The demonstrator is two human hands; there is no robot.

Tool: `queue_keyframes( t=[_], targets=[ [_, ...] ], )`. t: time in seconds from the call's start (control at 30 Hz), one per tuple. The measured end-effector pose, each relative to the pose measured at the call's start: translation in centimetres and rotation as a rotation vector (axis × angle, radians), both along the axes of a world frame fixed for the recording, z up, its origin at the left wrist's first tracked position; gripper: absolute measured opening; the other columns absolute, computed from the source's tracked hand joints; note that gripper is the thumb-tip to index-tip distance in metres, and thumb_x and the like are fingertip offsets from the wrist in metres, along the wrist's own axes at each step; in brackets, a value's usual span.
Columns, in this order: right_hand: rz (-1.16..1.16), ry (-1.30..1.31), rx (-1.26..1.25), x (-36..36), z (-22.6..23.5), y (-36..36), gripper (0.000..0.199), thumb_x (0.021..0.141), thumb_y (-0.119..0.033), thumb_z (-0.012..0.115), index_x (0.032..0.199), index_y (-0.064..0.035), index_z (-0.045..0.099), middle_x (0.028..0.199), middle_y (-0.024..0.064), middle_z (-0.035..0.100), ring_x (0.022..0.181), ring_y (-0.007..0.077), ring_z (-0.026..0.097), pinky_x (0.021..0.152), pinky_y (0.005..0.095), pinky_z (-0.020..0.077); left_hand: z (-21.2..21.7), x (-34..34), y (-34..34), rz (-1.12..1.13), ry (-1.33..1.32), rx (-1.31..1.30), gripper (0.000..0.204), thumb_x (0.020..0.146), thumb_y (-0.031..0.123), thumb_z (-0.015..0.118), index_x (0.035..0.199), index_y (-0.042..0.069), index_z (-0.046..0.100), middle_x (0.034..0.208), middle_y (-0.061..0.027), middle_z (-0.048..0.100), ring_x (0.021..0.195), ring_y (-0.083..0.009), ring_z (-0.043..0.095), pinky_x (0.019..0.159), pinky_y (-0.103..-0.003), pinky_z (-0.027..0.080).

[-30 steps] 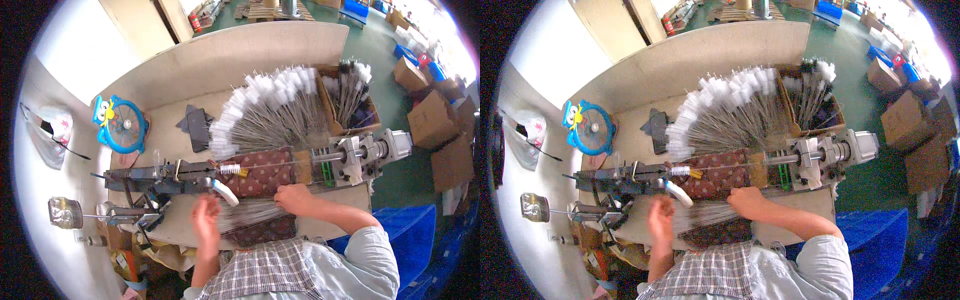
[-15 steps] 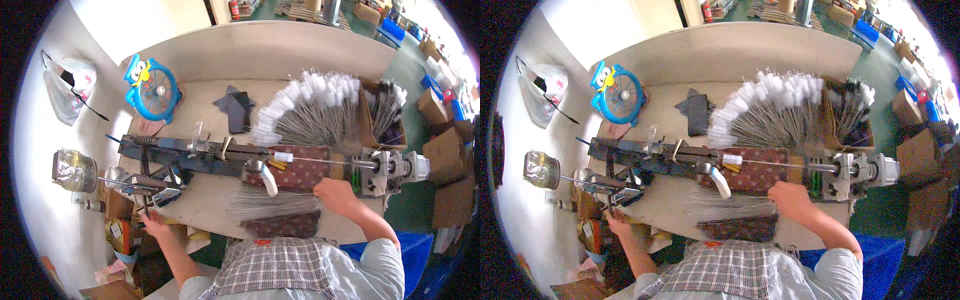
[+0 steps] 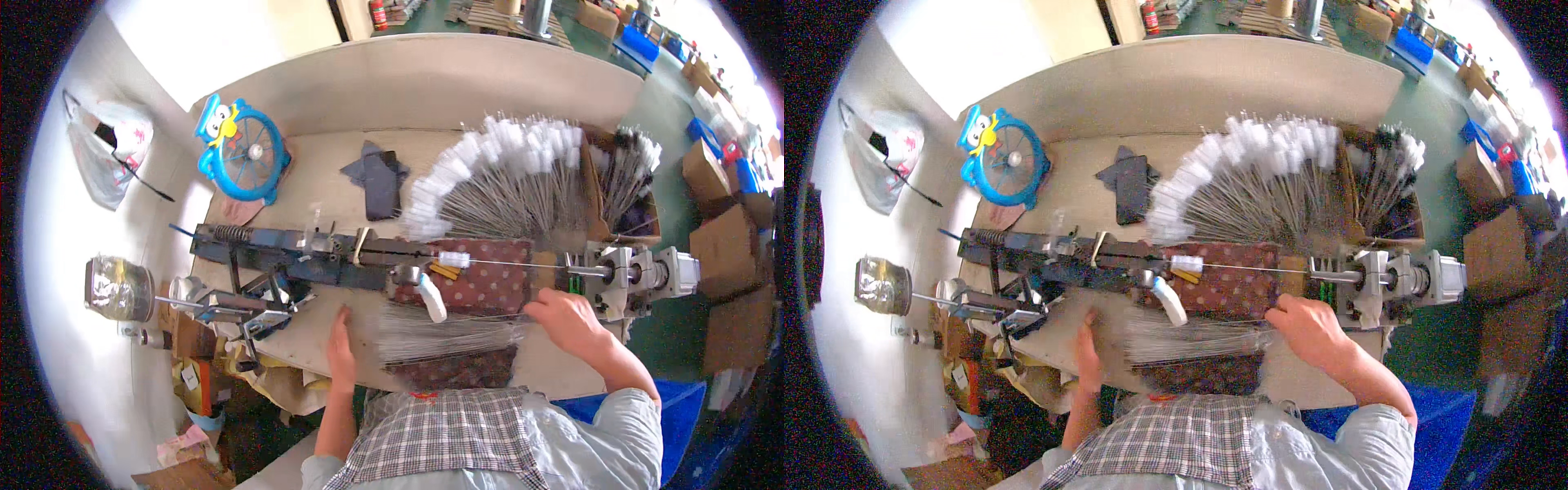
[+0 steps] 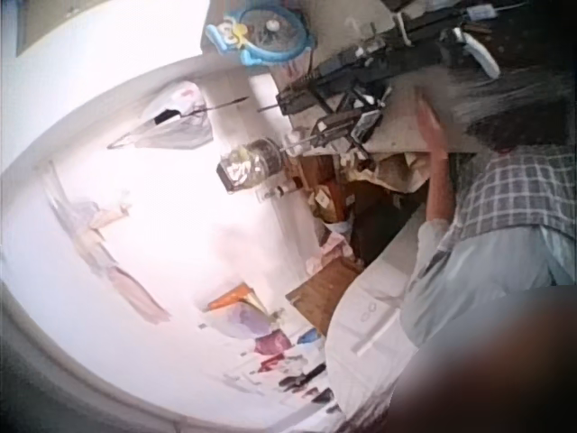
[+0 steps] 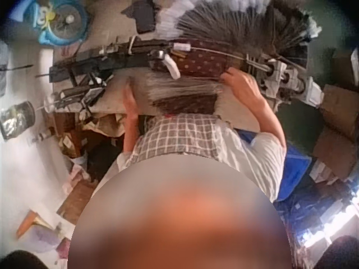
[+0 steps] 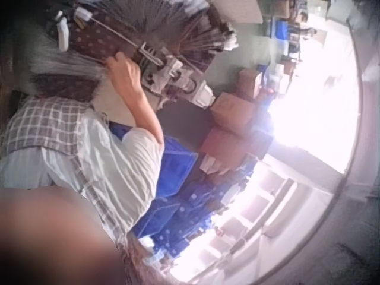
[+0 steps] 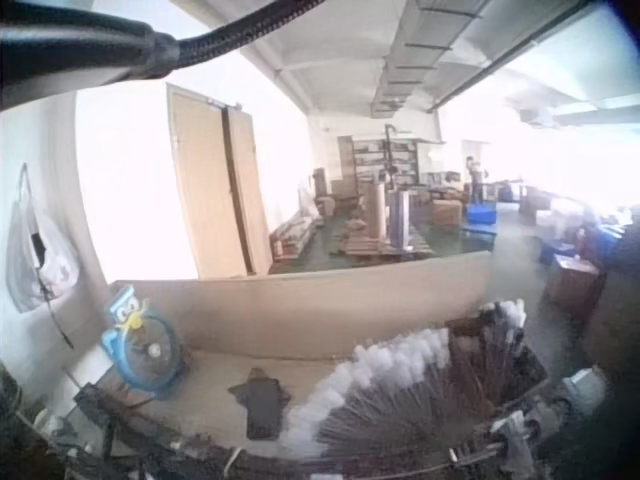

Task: Assembling small white brushes by attaching them to a central rod using a machine.

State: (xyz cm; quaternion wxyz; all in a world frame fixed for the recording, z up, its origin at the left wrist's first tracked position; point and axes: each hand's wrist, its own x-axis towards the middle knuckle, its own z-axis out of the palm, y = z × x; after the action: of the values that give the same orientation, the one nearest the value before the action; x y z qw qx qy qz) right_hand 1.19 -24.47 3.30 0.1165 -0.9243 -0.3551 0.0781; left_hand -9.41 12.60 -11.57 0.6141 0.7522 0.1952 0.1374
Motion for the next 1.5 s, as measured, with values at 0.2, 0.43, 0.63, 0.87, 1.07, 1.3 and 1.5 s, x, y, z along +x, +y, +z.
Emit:
queue_keyframes(
  t=[0.2, 0.43, 0.63, 0.87, 1.07, 1.3, 1.5],
  targets=[
    [-0.163, 0.055, -0.023, -1.8, -0.6, -2.2, 0.017, 0.067, 0.000, 0.057, 0.083, -0.0030, 0.052, 0.082, 0.0137, 0.051, 0.073, 0.0307, 0.060, 0.062, 0.0397, 0.0508, 3.8, 0.1, -4.6, -0.091, 0.003, -0.151, 0.043, 0.097, 0.027, 0.035, 0.119, -0.007, 0.050, 0.124, -0.0158, 0.051, 0.117, -0.0240, 0.045, 0.102, -0.034, 0.030],
    [-0.197, -0.175, -0.092, -1.7, 3.1, -5.2, 0.025, 0.069, 0.000, 0.055, 0.093, -0.0032, 0.056, 0.082, 0.0115, 0.052, 0.070, 0.0318, 0.057, 0.063, 0.0402, 0.0484, 8.6, 2.2, -6.7, -0.030, -0.056, -0.005, 0.032, 0.095, 0.021, 0.040, 0.107, -0.004, 0.057, 0.112, -0.0115, 0.057, 0.100, -0.0187, 0.056, 0.086, -0.030, 0.044],
    [-0.245, -0.004, 0.420, 1.3, 8.0, -5.3, 0.017, 0.069, -0.003, 0.059, 0.085, -0.0030, 0.063, 0.080, 0.0103, 0.059, 0.075, 0.0292, 0.059, 0.066, 0.0379, 0.0482, 6.7, 7.0, -12.6, -0.109, 0.059, -0.473, 0.026, 0.087, 0.016, 0.053, 0.108, 0.000, 0.050, 0.090, -0.0049, 0.054, 0.090, -0.0145, 0.054, 0.075, -0.028, 0.045],
    [-0.005, 0.212, 0.024, 8.7, 3.1, 0.4, 0.015, 0.076, -0.019, 0.059, 0.084, -0.0083, 0.067, 0.084, 0.0103, 0.063, 0.082, 0.0287, 0.059, 0.074, 0.0373, 0.0475, 16.9, 7.7, -10.3, -0.443, -0.039, -1.717, 0.036, 0.092, 0.043, 0.045, 0.094, 0.007, 0.050, 0.063, 0.0002, 0.045, 0.050, -0.0092, 0.041, 0.054, -0.028, 0.039],
    [-0.039, 0.219, 0.051, 13.2, 1.0, 4.3, 0.018, 0.077, -0.023, 0.060, 0.084, -0.0084, 0.067, 0.080, 0.0135, 0.063, 0.078, 0.0341, 0.060, 0.070, 0.0405, 0.0482, 15.7, 6.6, -8.0, -0.365, -0.029, -1.615, 0.058, 0.091, 0.056, 0.033, 0.091, 0.004, 0.059, 0.060, -0.0025, 0.049, 0.048, -0.0140, 0.041, 0.053, -0.031, 0.036],
    [-0.161, 0.124, -0.050, 12.3, 1.8, 0.3, 0.018, 0.075, -0.026, 0.062, 0.083, -0.0116, 0.070, 0.081, 0.0112, 0.065, 0.080, 0.0315, 0.062, 0.070, 0.0388, 0.0492, 14.0, 6.6, -6.8, -0.243, 0.018, -1.480, 0.044, 0.090, 0.045, 0.044, 0.090, 0.006, 0.063, 0.058, -0.0026, 0.051, 0.047, -0.0125, 0.043, 0.050, -0.028, 0.037],
    [-0.140, 0.336, 0.034, 9.4, 4.4, -3.4, 0.024, 0.071, -0.033, 0.067, 0.087, -0.0160, 0.071, 0.081, 0.0061, 0.068, 0.075, 0.0256, 0.064, 0.071, 0.0345, 0.0504, 14.3, 6.6, -7.2, -0.118, 0.003, -1.371, 0.051, 0.091, 0.051, 0.039, 0.077, 0.008, 0.062, 0.054, -0.0015, 0.051, 0.046, -0.0133, 0.042, 0.052, -0.031, 0.037]
  ],
)
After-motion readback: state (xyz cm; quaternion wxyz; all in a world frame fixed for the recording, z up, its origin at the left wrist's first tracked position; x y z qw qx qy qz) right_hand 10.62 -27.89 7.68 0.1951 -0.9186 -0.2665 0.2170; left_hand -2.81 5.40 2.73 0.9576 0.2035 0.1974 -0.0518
